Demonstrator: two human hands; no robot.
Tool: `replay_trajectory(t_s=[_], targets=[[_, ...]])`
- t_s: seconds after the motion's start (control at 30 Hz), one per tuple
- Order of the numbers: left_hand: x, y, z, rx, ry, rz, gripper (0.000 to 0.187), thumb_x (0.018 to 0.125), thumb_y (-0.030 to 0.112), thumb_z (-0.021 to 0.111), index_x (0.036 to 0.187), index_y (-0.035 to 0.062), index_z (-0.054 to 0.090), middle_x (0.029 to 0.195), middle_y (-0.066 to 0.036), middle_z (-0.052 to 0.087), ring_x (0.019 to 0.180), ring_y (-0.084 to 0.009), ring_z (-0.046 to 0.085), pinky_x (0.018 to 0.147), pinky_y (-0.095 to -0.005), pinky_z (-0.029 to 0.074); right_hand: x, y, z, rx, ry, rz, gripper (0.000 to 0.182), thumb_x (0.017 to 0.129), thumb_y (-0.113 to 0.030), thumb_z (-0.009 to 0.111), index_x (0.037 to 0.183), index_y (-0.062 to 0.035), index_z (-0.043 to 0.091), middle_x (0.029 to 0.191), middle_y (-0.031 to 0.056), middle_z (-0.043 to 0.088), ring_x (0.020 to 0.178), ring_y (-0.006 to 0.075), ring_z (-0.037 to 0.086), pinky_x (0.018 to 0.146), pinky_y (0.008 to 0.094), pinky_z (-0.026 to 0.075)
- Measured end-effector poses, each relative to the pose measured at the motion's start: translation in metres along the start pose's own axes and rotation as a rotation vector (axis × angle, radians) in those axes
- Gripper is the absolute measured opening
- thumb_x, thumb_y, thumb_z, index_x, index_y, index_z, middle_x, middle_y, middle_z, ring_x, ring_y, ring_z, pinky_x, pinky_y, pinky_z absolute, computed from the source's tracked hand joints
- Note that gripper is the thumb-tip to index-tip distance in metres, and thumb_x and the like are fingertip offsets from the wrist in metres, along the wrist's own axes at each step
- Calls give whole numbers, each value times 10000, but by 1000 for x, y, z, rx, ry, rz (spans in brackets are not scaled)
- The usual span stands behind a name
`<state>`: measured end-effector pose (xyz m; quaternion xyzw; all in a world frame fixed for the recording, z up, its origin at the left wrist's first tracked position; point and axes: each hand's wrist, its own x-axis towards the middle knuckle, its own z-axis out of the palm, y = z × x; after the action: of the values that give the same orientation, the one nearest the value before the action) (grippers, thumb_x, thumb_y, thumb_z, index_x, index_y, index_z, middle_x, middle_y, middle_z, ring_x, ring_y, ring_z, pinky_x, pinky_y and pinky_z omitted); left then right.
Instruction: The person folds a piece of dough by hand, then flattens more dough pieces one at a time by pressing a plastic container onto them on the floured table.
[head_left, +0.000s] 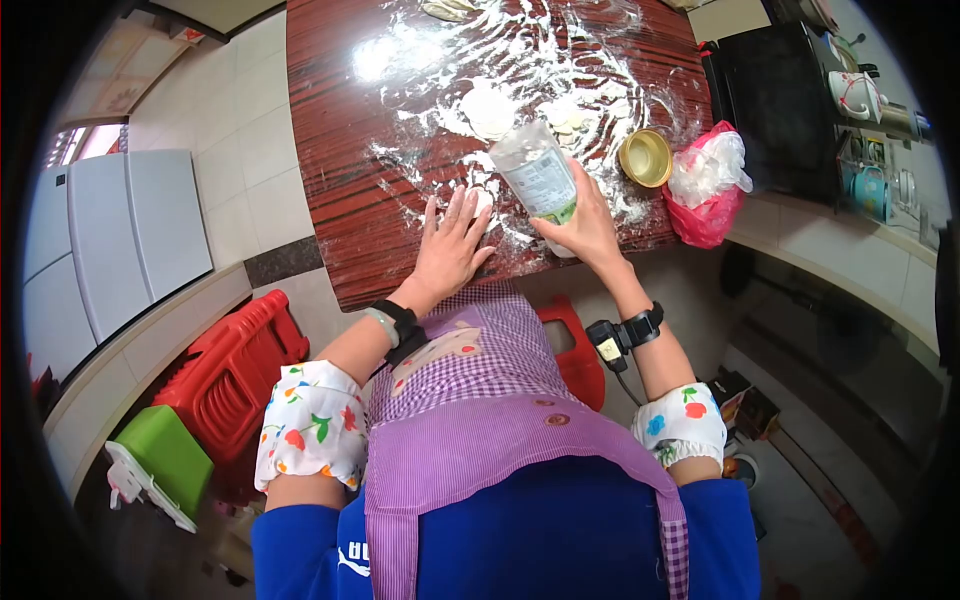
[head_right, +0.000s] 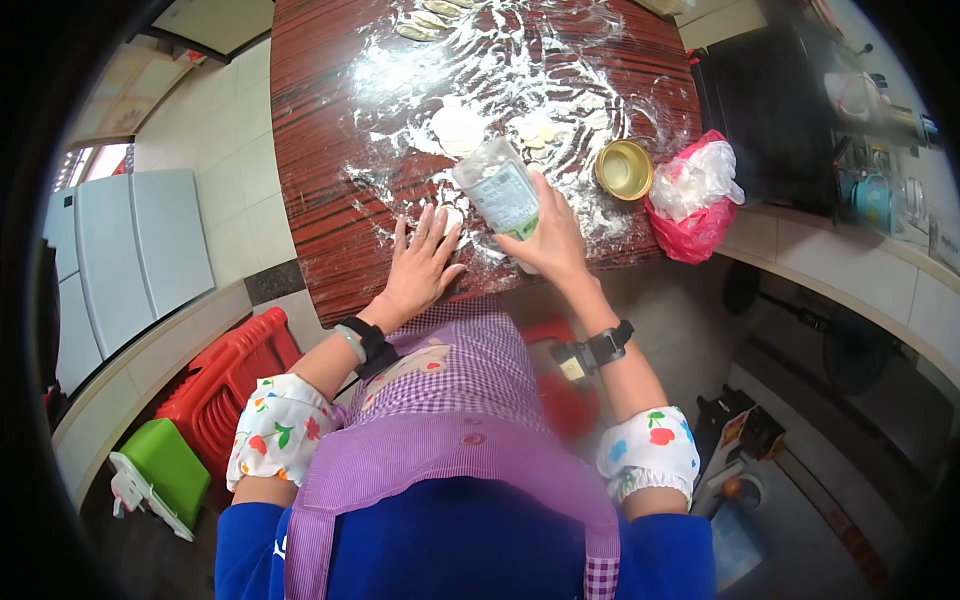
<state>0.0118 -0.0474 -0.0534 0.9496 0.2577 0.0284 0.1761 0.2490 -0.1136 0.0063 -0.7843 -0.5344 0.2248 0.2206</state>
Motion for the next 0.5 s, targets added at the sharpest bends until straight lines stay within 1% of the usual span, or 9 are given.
replay_trajectory(t_s=[0.03,0.07,0.13,0.2,0.27,0.33,0.43,0.47,0.5], targets=[[-3,-2,-8,-73,61,-1,565,950,333,555,1443,93,419,1547,-174,313,1472,-344,209,1163,-603,111,4,-6,1,2,-2,1,1018,617,-362,846,1429,-10,344,1274,217,533,1179,362,528,991,456,429],[-8,-7,-13,-72,58,-1,565,950,333,555,1443,93,419,1547,-174,313,1472,-344,209,1163,-603,111,9,-14,1,-38,-3,-79,1010,616,-349,848,1431,-24,348,1236,204,536,1152,349,533,973,459,426],[-18,-22,-21,-120,227,-194,471,971,209,527,1414,71,444,1515,-184,367,1449,-342,272,1161,-600,115,13,-25,6,-78,1,-156,1002,616,-335,851,1432,-39,351,1198,191,539,1125,335,538,954,462,422],[-19,-39,-28,-236,478,-353,434,967,125,501,1391,45,451,1495,-197,389,1429,-372,300,1156,-598,136,16,-35,14,-160,3,-348,1005,600,-281,874,1436,-71,357,1140,157,525,1087,302,528,926,452,400],[-9,-46,-46,-347,608,-459,410,980,133,477,1374,24,453,1495,-197,387,1430,-360,300,1169,-536,171,16,-51,20,-149,-50,-384,1013,592,-235,888,1441,-84,356,1135,139,509,1068,295,513,905,438,385],[10,-45,-54,-430,659,-406,409,980,151,482,1363,10,455,1481,-200,400,1426,-356,306,1168,-527,185,12,-64,29,-323,-86,-461,1004,596,-219,884,1442,-92,359,1132,136,503,1072,296,504,876,440,381],[35,-31,-47,-273,539,-236,434,968,182,512,1362,7,464,1464,-190,423,1396,-383,336,1150,-533,229,1,-70,38,-325,-49,-505,926,634,-246,857,1427,-102,401,1141,137,495,1059,294,492,877,442,375],[36,-28,-44,-278,541,-239,434,968,182,512,1362,7,464,1464,-190,423,1396,-383,336,1150,-533,229,-3,-70,39,-313,-31,-529,900,647,-253,847,1422,-107,415,1143,136,494,1053,291,489,879,443,373],[34,-24,-42,-201,462,-243,440,965,192,517,1362,8,467,1464,-187,424,1389,-400,337,1142,-544,238,-6,-68,38,-336,12,-538,766,731,-325,784,1393,-113,461,1143,127,495,1036,278,482,876,443,379]])
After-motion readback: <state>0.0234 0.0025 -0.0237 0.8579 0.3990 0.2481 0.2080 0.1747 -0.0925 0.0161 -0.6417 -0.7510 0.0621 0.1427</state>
